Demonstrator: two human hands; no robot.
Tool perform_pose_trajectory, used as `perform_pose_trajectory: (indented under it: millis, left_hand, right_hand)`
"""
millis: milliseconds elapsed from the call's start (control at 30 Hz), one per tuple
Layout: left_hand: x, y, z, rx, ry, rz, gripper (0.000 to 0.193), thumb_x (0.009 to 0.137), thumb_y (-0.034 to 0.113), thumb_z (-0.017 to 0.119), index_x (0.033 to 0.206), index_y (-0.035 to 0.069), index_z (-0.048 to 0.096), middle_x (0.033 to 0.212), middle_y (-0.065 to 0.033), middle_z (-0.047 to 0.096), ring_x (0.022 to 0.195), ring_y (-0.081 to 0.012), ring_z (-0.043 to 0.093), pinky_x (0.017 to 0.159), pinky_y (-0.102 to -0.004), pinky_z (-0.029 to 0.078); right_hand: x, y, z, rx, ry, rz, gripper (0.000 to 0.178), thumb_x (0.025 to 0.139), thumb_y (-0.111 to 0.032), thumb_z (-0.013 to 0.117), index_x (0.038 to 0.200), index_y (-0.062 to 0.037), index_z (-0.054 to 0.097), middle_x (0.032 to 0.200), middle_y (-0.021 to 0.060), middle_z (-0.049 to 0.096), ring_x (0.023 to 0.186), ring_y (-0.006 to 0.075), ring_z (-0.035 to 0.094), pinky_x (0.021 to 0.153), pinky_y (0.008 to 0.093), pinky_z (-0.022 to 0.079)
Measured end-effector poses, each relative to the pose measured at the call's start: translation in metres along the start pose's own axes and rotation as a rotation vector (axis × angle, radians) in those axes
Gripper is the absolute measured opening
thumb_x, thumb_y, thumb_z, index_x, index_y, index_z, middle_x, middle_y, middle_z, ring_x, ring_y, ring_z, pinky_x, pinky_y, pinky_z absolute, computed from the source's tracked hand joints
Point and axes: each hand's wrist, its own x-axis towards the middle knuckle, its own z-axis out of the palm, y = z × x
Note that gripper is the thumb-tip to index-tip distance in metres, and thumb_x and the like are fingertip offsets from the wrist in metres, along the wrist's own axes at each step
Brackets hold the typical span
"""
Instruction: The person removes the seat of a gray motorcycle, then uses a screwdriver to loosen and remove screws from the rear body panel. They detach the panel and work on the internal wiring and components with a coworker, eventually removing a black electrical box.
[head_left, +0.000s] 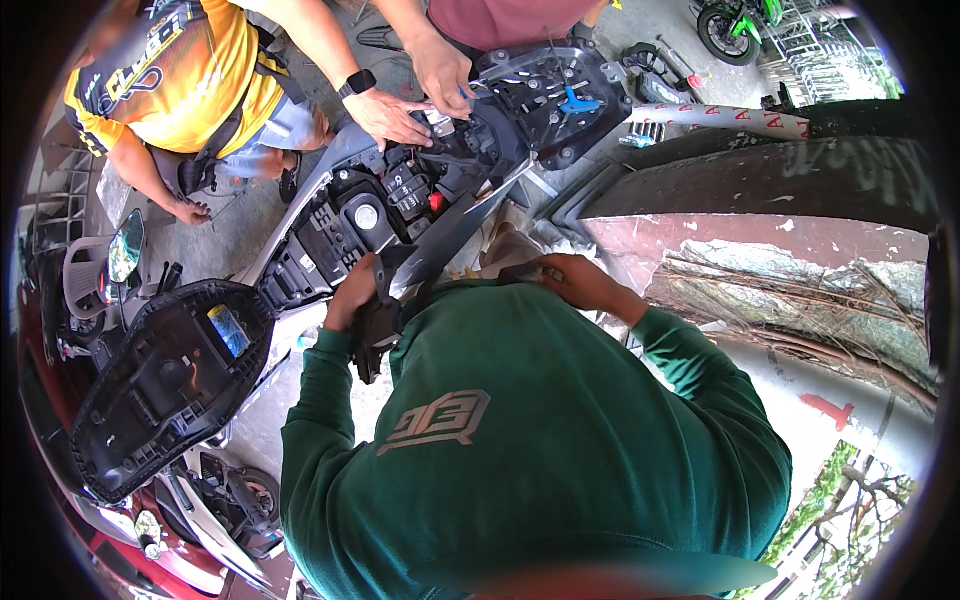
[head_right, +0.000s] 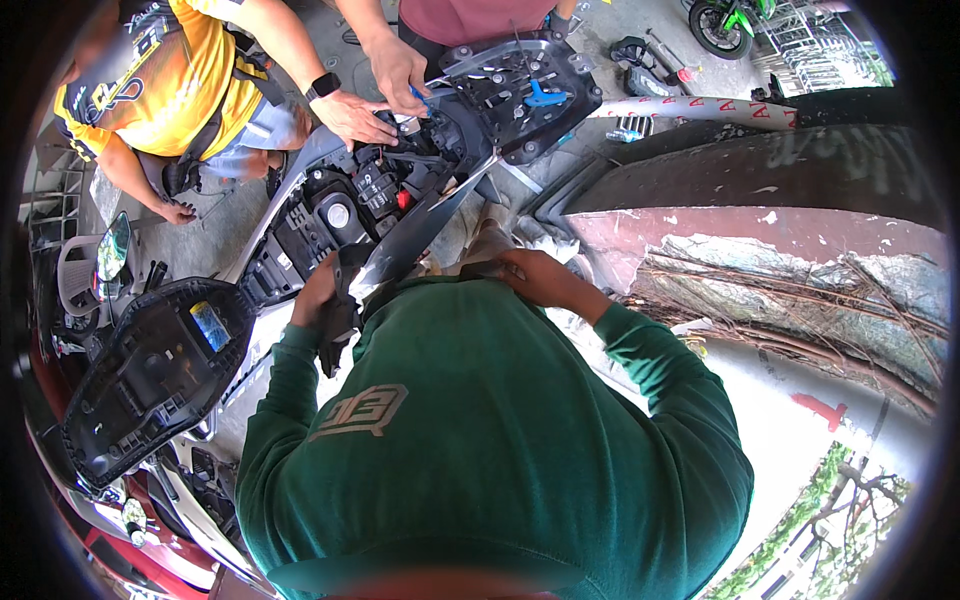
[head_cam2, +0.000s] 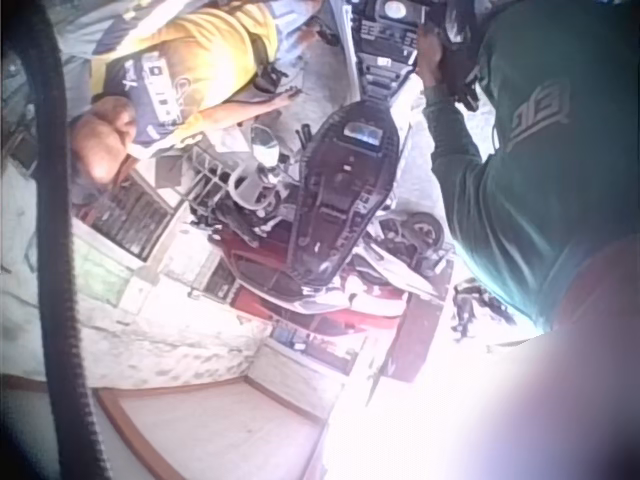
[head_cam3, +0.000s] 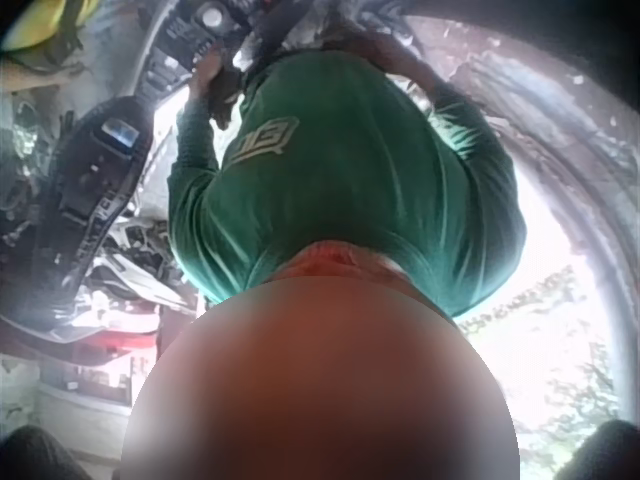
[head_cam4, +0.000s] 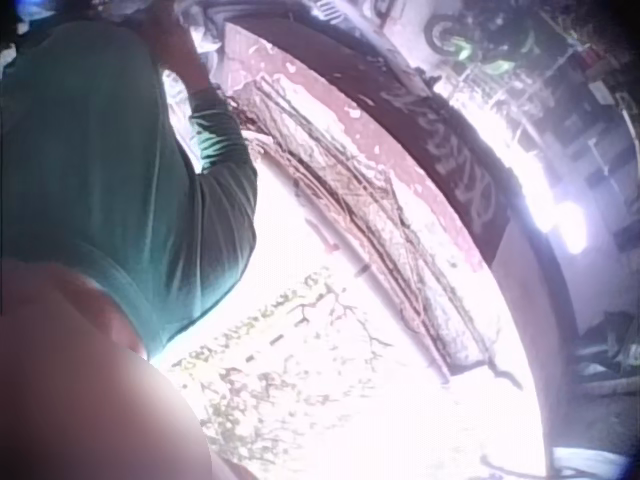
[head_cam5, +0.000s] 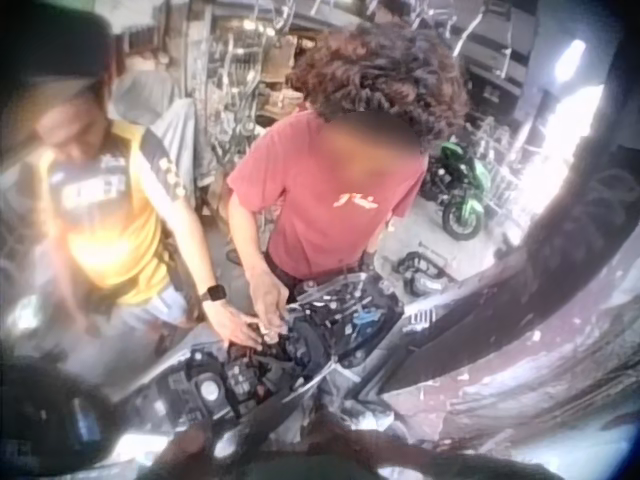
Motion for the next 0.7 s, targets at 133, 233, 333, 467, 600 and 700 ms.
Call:
perform_pose_trajectory:
  millis: [133, 233, 333, 467, 600, 700]
  left_hand:
    - [-0.001, -0.028, -0.004, -0.124, 0.058, -0.011, 0.031, 0.099, 0.023, 0.060, 0.117, -0.001, 0.065, 0.103, -0.0073, 0.067, 0.092, -0.0134, 0.058, 0.082, -0.0292, 0.046]
    - [-0.007, -0.021, -0.005, -0.057, 0.020, -0.083, 0.025, 0.098, 0.020, 0.061, 0.113, 0.002, 0.067, 0.096, -0.0021, 0.067, 0.086, -0.0099, 0.057, 0.077, -0.0265, 0.046]
    - [-0.019, 0.002, -0.004, 0.189, -0.022, -0.118, 0.025, 0.097, 0.021, 0.060, 0.110, 0.000, 0.067, 0.095, -0.0064, 0.068, 0.087, -0.0144, 0.060, 0.078, -0.0313, 0.048]
    - [-0.040, 0.032, -0.002, 0.270, -0.025, -0.104, 0.048, 0.100, 0.039, 0.056, 0.104, -0.008, 0.066, 0.098, -0.0239, 0.069, 0.094, -0.0307, 0.067, 0.085, -0.0422, 0.049]
    - [-0.056, 0.059, -0.007, 0.441, -0.063, -0.068, 0.046, 0.101, 0.038, 0.055, 0.113, -0.004, 0.069, 0.102, -0.0279, 0.069, 0.096, -0.0399, 0.066, 0.085, -0.0455, 0.049]
    - [-0.066, 0.083, -0.014, 0.546, -0.115, -0.168, 0.047, 0.100, 0.042, 0.056, 0.103, -0.002, 0.073, 0.093, -0.0276, 0.069, 0.088, -0.0429, 0.067, 0.080, -0.0477, 0.050]
  right_hand:
    - [-0.031, 0.004, 0.001, 0.023, -0.037, 0.044, 0.032, 0.099, -0.017, 0.056, 0.127, -0.0033, 0.061, 0.113, 0.0207, 0.069, 0.108, 0.0379, 0.066, 0.096, 0.0447, 0.051]
    - [-0.062, 0.003, -0.001, 0.093, -0.106, 0.104, 0.040, 0.099, -0.016, 0.055, 0.137, -0.0051, 0.056, 0.128, 0.0211, 0.062, 0.122, 0.0383, 0.060, 0.103, 0.0459, 0.048]
    - [-0.100, 0.001, 0.000, -0.018, -0.131, 0.027, 0.054, 0.097, -0.017, 0.058, 0.148, -0.0076, 0.045, 0.144, 0.0202, 0.050, 0.133, 0.0381, 0.052, 0.110, 0.0461, 0.045]
    - [-0.137, 0.003, 0.009, -0.104, -0.202, -0.004, 0.072, 0.094, -0.021, 0.064, 0.157, -0.0092, 0.032, 0.157, 0.0200, 0.039, 0.139, 0.0368, 0.048, 0.113, 0.0465, 0.043]
    - [-0.147, 0.006, 0.016, -0.118, -0.197, 0.005, 0.073, 0.093, -0.022, 0.064, 0.157, -0.0091, 0.032, 0.157, 0.0200, 0.038, 0.138, 0.0371, 0.048, 0.113, 0.0465, 0.043]
    - [-0.146, 0.006, 0.020, -0.108, -0.180, 0.018, 0.073, 0.093, -0.022, 0.064, 0.158, -0.0091, 0.032, 0.158, 0.0201, 0.037, 0.138, 0.0373, 0.048, 0.114, 0.0465, 0.042]
